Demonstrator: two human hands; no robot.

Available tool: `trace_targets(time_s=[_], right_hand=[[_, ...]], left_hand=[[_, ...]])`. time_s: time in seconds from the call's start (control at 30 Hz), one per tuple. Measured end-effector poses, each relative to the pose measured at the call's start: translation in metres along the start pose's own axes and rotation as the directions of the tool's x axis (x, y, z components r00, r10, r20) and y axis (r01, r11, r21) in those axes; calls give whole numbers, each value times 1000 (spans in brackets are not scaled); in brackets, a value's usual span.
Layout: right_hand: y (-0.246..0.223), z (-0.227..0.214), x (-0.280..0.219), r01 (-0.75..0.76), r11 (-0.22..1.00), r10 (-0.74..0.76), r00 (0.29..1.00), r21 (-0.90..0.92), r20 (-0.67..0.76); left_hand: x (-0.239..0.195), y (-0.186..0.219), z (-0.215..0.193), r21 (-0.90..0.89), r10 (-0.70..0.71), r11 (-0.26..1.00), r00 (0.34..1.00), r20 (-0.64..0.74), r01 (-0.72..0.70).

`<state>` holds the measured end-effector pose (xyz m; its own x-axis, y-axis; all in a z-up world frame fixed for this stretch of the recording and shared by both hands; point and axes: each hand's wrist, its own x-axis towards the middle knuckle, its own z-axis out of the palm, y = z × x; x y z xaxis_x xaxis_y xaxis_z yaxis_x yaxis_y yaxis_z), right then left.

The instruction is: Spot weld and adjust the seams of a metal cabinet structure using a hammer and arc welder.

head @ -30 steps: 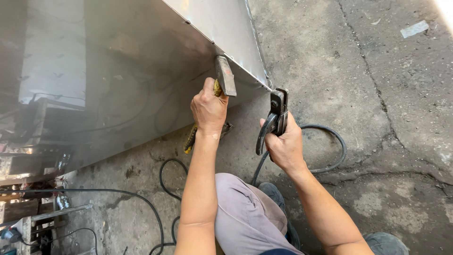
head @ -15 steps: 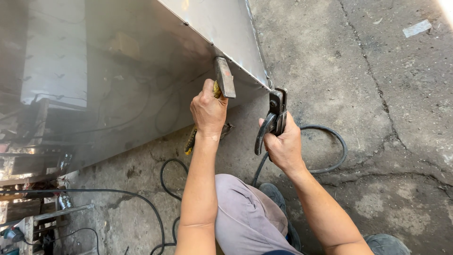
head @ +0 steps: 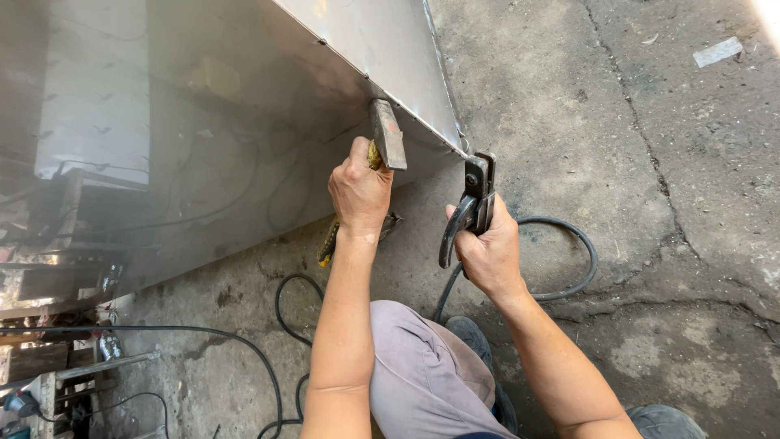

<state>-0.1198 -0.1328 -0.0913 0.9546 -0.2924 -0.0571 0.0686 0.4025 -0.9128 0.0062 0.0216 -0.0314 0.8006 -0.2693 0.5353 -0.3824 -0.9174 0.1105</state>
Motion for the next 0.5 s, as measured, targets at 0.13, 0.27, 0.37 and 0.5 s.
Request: trace_targets(time_s=[0.13, 0.27, 0.37, 0.5], right_hand=[[2, -1, 0, 86, 996, -86, 996, -27, -13], [2, 0, 1, 21, 1000, -21, 1000, 13, -4], [4, 0, 0, 35, 999, -34, 999, 12, -13], [7, 0, 0, 69, 997, -70, 997, -37, -18]], left_hand=[[0, 1, -1, -20, 2, 1000, 1000, -3, -2], [0, 1, 0, -10, 0, 1000, 1000, -10, 0], [-1, 2, -2, -16, 1, 1000, 1000, -15, -2], [0, 2, -2, -30, -5, 1000, 1000, -4, 5]])
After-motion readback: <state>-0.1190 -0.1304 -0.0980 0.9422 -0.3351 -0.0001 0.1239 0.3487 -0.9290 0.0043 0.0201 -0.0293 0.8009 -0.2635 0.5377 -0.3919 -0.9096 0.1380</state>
